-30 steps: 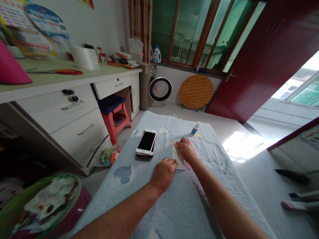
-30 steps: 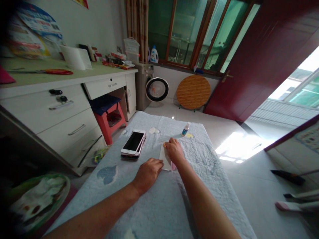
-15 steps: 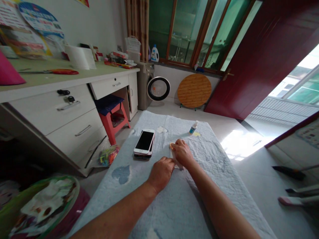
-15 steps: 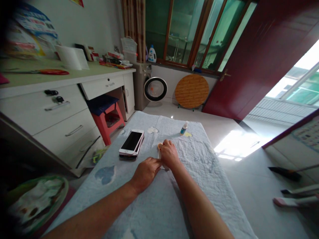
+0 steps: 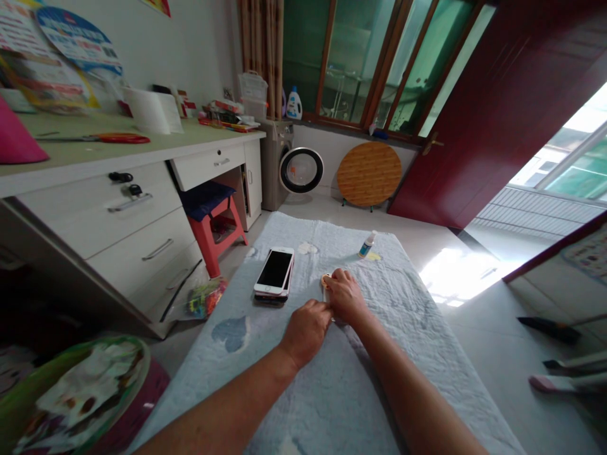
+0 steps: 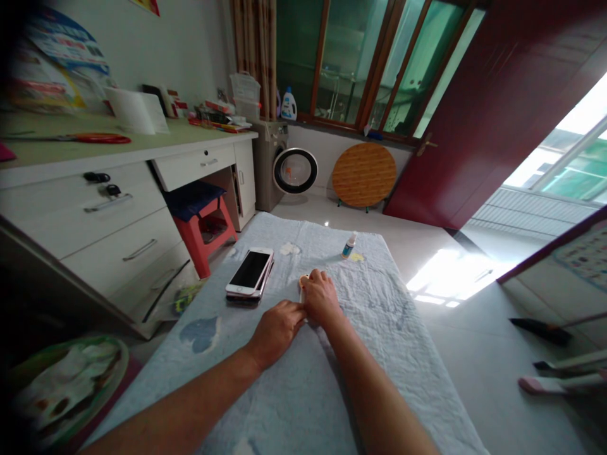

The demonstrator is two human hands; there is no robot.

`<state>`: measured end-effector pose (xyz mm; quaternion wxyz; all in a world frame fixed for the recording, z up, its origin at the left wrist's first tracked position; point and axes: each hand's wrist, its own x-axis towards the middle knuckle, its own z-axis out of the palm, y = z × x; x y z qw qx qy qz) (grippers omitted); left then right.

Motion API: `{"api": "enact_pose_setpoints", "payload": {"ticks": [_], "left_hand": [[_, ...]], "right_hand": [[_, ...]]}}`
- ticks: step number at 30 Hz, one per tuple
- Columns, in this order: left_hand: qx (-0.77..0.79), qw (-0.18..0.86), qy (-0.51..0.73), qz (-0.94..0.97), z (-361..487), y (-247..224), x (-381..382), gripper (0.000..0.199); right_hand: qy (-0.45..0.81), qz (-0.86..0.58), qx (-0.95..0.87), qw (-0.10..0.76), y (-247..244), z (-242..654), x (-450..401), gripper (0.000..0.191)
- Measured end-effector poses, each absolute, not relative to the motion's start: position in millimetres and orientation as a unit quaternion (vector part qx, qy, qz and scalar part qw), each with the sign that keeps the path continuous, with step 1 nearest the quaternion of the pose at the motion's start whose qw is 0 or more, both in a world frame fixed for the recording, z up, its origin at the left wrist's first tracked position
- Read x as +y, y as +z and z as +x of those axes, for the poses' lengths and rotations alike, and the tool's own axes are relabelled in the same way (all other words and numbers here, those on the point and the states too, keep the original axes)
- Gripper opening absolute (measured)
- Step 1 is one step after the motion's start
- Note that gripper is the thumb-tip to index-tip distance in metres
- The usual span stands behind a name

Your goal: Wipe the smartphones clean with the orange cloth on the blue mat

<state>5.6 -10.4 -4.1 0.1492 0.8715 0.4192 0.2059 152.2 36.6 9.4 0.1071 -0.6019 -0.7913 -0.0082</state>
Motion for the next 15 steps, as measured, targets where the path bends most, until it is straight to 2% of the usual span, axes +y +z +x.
{"api": "enact_pose_setpoints", "payload": {"ticks": [10, 15], "left_hand": [[0.410, 0.139, 0.216, 0.875, 5, -3, -10, 0.020], [0.406, 0.149, 0.230, 0.872, 4, -2, -9, 0.020]], "right_hand": [[-0.037, -0.673, -0.730, 0.111, 3, 187, 38, 0.022], [-0.024, -0.636, -0.761, 0.127, 7, 179, 27, 0.024]]}}
